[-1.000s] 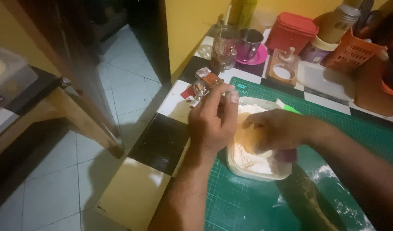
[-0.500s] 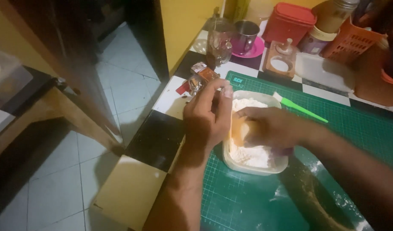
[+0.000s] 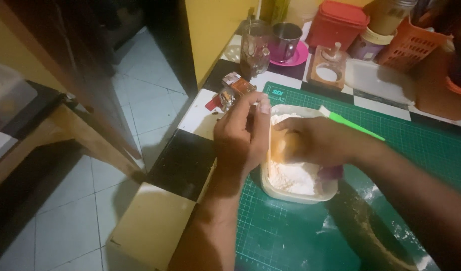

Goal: The person is shaping dough into donuts by using a circular cutter to remove the center of pre-portioned dough balls on a floured surface.

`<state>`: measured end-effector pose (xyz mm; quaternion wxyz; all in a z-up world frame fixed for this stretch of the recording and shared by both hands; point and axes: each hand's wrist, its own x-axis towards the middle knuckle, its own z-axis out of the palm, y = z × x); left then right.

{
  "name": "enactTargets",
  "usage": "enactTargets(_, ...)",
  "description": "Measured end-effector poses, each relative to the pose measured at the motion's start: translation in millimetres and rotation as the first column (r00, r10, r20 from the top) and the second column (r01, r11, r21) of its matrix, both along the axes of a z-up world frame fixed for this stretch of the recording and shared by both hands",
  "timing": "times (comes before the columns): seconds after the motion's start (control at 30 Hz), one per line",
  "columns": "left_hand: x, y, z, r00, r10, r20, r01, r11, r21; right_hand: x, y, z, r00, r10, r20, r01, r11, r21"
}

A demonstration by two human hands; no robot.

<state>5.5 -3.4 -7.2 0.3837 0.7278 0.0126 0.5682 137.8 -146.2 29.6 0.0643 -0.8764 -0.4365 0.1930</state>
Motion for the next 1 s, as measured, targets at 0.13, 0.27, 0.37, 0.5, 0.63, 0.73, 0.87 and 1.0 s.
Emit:
enactTargets(0.13, 2.7, 0.5, -1.6, 1.0, -0.006, 0.03, 0.006, 1.0, 0.001, 19.7, -11.7, -18.2, 0.996, 0.081, 0.031, -0.083, 0.992, 0.09)
enactTargets(0.27, 2.5, -0.9, -1.7, 1.0, -0.015, 0.023, 0.015, 1.0, 0.009, 3.9, -12.7, -9.0, 0.992, 0.125, 0.028, -0.128, 0.981, 0.148)
enactTargets(0.37, 1.5, -1.7, -1.8, 1.0, -0.024, 0.011, 0.024, 1.0, -0.017, -5.2, -6.2, 7.4, 0.99, 0.021, -0.137, -0.012, 0.998, 0.066)
enactTargets(0.5, 1.4, -5.1, -2.2, 0.999, -0.033, -0.006, 0.033, 0.997, -0.063, -4.3, -18.6, 24.9, 0.976, 0.034, -0.215, -0.012, 0.995, 0.101)
enactTargets(0.63, -5.8, -7.9, 9.6, 0.976, 0.022, -0.216, -0.044, 0.994, -0.099, -17.5, -49.9, 61.2, 0.929, -0.19, -0.318, 0.222, 0.973, 0.067)
enactTargets(0.73, -8.9, -13.3, 14.9, 0.977, 0.083, -0.196, -0.088, 0.996, -0.016, -16.1, -104.9, 66.4, 0.907, -0.239, -0.348, 0.32, 0.927, 0.197)
enactTargets(0.87, -9.0, -23.1, 17.2, 0.986, 0.09, -0.139, -0.086, 0.996, 0.032, -23.4, -172.7, 50.7, 0.767, -0.501, -0.402, 0.532, 0.846, -0.038)
enactTargets(1.0, -19.1, -37.6, 28.7, 0.972, -0.012, -0.233, 0.017, 1.0, 0.018, -29.3, -219.6, 17.1, 0.747, -0.474, -0.467, 0.535, 0.845, -0.001)
